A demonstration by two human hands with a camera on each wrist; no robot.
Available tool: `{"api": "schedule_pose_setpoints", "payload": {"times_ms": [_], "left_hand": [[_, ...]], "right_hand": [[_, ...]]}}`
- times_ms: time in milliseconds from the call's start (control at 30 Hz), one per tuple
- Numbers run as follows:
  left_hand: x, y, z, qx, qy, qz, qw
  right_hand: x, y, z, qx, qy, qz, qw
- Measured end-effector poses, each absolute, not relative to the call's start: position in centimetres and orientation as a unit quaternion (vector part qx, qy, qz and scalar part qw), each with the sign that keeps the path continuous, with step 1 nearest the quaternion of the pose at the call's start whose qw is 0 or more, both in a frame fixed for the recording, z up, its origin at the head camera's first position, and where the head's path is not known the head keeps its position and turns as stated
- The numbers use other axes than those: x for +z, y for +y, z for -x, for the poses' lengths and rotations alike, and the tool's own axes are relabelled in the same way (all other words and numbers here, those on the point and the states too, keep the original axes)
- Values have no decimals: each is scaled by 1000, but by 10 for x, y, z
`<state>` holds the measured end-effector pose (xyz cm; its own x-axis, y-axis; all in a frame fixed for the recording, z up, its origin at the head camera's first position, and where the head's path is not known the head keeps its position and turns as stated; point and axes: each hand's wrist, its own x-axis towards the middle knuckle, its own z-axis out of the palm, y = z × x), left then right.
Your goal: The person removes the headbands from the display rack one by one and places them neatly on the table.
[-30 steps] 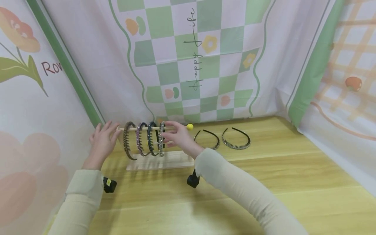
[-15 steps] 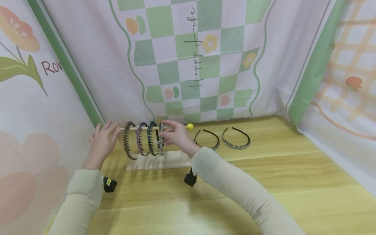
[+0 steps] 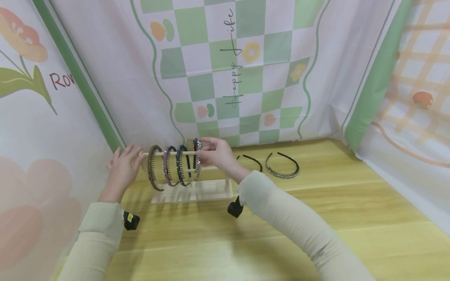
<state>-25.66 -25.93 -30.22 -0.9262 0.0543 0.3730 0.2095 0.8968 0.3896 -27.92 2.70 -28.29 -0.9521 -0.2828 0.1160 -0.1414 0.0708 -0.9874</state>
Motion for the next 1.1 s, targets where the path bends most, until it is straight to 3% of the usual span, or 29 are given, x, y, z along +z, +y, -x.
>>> {"api": "schedule_pose_setpoints", "payload": {"times_ms": [467,1100], "left_hand": [[-302,-260,257,-221,-957,69,172],[-302,-259,258,-221,-957,69,178]], "right_hand": [[-257,58,275,-674,717,176,32],[-249,108,279,-701,695,159,6]]}}
